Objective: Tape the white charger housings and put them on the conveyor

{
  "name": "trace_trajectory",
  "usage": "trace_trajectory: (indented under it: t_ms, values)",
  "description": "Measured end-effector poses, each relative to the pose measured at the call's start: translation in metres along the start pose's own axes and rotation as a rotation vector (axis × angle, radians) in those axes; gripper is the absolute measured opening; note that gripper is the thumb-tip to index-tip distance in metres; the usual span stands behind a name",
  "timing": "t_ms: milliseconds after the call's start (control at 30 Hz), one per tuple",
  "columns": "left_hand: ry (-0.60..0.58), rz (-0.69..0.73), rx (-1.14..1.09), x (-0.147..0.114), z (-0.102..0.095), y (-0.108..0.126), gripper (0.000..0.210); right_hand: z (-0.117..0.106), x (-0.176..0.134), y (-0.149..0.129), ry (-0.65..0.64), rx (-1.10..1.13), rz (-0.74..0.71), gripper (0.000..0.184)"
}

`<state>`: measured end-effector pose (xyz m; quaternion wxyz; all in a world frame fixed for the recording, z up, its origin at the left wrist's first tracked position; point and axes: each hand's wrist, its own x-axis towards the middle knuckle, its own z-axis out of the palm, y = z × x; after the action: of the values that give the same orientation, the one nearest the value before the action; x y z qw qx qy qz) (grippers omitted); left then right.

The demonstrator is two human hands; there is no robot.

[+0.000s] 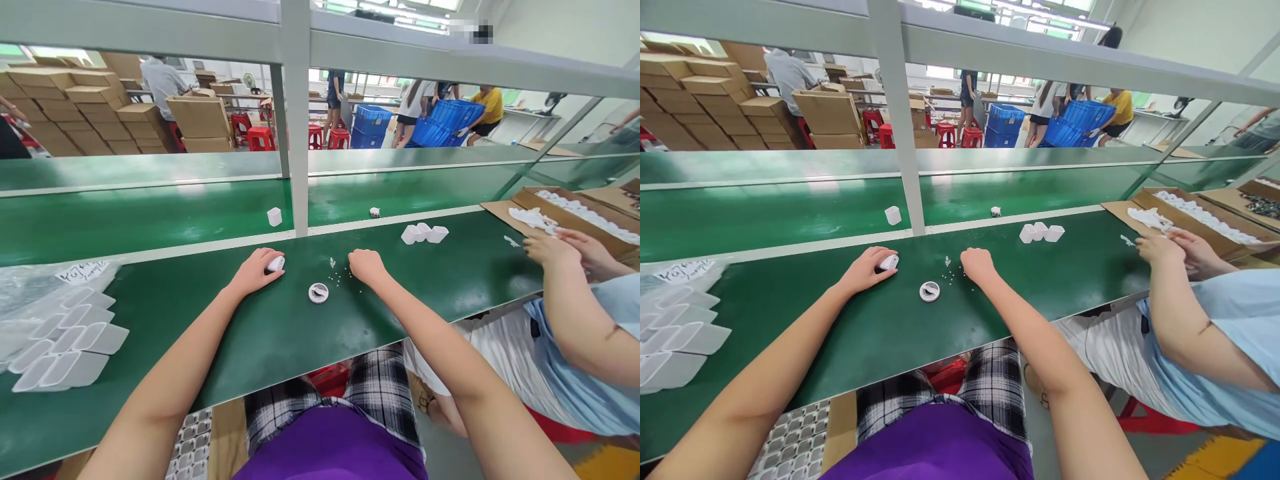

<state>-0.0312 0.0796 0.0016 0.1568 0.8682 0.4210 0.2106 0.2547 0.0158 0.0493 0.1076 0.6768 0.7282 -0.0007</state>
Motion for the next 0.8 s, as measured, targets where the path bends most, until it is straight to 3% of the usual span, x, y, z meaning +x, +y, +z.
trace_trajectory:
  t_ms: [133, 333, 533, 800]
  values:
    - [0.089, -0.176, -0.105, 0.003, 0.003, 0.015, 0.044, 0.001, -0.013, 0.001, 0.195, 0.323, 0.027, 0.024]
    - [0.13, -0.21, -0.231, 0.0, 0.007, 0.025, 0.047, -0.002, 0.008, -0.04, 0.363, 0.684, -0.203, 0.019]
    - [0.155, -0.222, -0.213, -0.001, 0.007, 0.016, 0.047, 0.008, 0.029, -0.077, 0.4, 0.718, -0.446, 0.007]
    - [0.129, -0.389, -0.24, -0.008, 0.013, -0.017, 0.052, 0.048, 0.04, -0.087, 0.494, 0.816, -0.542, 0.018]
